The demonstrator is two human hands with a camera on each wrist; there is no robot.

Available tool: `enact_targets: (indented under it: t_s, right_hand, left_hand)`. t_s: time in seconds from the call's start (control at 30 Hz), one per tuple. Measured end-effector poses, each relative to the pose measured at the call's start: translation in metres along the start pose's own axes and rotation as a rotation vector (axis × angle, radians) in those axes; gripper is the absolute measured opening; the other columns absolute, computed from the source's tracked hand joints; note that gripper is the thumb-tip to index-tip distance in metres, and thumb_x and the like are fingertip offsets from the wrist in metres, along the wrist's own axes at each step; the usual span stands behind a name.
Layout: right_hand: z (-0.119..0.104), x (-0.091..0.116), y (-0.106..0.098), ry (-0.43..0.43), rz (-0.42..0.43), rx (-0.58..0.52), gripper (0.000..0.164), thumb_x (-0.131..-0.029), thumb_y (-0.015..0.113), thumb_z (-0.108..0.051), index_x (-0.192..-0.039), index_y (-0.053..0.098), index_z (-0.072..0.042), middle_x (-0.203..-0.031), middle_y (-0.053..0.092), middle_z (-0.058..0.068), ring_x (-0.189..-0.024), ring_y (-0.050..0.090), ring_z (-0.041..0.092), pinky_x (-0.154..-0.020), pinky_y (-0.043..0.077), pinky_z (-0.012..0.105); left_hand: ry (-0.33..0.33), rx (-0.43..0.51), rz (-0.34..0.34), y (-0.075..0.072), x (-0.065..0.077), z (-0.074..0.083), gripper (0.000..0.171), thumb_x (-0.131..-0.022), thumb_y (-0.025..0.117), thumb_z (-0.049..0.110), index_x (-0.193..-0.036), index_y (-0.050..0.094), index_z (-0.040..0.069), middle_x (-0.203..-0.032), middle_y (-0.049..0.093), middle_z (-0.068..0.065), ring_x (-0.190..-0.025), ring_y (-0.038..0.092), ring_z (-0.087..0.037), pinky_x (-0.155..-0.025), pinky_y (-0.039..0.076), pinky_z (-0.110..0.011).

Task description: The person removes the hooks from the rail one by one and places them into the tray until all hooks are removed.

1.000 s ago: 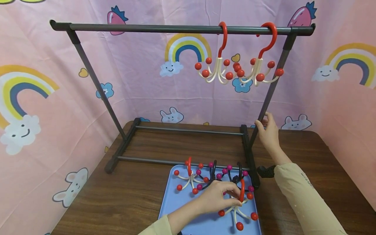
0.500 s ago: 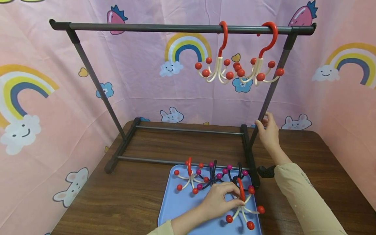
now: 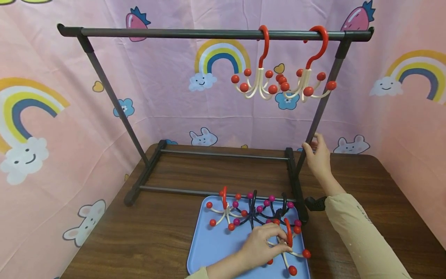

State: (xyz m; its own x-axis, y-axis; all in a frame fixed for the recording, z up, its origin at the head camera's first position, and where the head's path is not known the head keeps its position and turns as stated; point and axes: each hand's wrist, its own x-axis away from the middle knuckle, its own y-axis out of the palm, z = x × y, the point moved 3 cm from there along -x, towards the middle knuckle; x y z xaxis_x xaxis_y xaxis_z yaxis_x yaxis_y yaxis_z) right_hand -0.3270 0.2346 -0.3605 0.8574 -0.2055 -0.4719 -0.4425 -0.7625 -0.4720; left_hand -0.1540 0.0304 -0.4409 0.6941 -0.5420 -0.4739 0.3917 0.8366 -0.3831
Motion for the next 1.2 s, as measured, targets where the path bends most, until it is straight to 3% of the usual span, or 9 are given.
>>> enact_targets:
  t_s: [0.23,0.47,0.6,0.73,0.87,1.03,1.2]
  right_hand:
    - [-0.002,0.001,0.0,-0.009,0.004,0.0,0.032,-0.085,0.05,-0.015,-0.114,0.039,-0.009,-0.097,0.057,0.02,-0.091,0.052,0.032,-0.072,0.043,0.045]
    - [-0.001,0.002,0.0,-0.003,-0.002,-0.005,0.032,-0.086,0.049,-0.019,-0.115,0.039,-0.009,-0.097,0.057,0.02,-0.091,0.053,0.031,-0.072,0.043,0.045]
    - [-0.001,0.002,0.0,0.0,0.002,-0.011,0.032,-0.086,0.05,-0.019,-0.115,0.04,-0.009,-0.098,0.056,0.02,-0.091,0.053,0.032,-0.071,0.043,0.045]
    - [-0.001,0.002,0.0,-0.005,0.003,-0.01,0.033,-0.086,0.05,-0.02,-0.116,0.039,-0.01,-0.099,0.056,0.02,-0.091,0.052,0.031,-0.072,0.043,0.045]
    - [-0.001,0.002,0.0,-0.011,-0.012,0.001,0.035,-0.086,0.049,-0.023,-0.117,0.038,-0.01,-0.1,0.055,0.021,-0.093,0.052,0.032,-0.074,0.042,0.045]
    - [0.0,0.001,0.0,-0.013,-0.013,0.007,0.035,-0.086,0.05,-0.02,-0.117,0.038,-0.01,-0.1,0.056,0.021,-0.093,0.051,0.033,-0.075,0.042,0.046]
    - [0.0,0.001,0.0,-0.009,-0.005,0.012,0.034,-0.085,0.051,-0.018,-0.116,0.039,-0.011,-0.099,0.056,0.02,-0.093,0.052,0.033,-0.075,0.042,0.046]
  left_hand:
    - [0.033,0.017,-0.002,0.003,0.002,-0.002,0.014,-0.077,0.06,0.027,-0.084,0.058,0.016,-0.083,0.057,0.01,-0.077,0.054,-0.009,-0.069,0.046,-0.019]
    - [0.048,-0.02,-0.061,-0.006,-0.001,0.004,0.019,-0.077,0.06,0.027,-0.093,0.055,0.018,-0.088,0.057,0.01,-0.084,0.053,0.001,-0.073,0.045,-0.016]
    - [0.06,-0.072,-0.047,-0.031,-0.015,0.027,0.023,-0.077,0.061,0.021,-0.098,0.055,0.014,-0.092,0.058,0.006,-0.088,0.052,0.001,-0.077,0.043,-0.015]
    - [0.09,-0.128,0.046,-0.068,-0.039,0.061,0.018,-0.077,0.061,0.01,-0.094,0.056,0.007,-0.089,0.058,-0.001,-0.086,0.054,-0.004,-0.076,0.045,-0.02]
    - [0.093,-0.16,0.134,-0.102,-0.061,0.084,0.016,-0.078,0.059,0.005,-0.094,0.056,0.006,-0.089,0.058,-0.004,-0.085,0.055,-0.007,-0.074,0.046,-0.023]
    - [0.078,-0.206,0.19,-0.133,-0.085,0.1,0.015,-0.079,0.058,0.005,-0.094,0.056,0.005,-0.09,0.06,-0.006,-0.084,0.056,-0.011,-0.072,0.047,-0.028]
    - [0.053,-0.234,0.209,-0.152,-0.105,0.105,0.014,-0.08,0.058,0.007,-0.094,0.056,0.004,-0.088,0.06,-0.007,-0.082,0.055,-0.012,-0.073,0.046,-0.029]
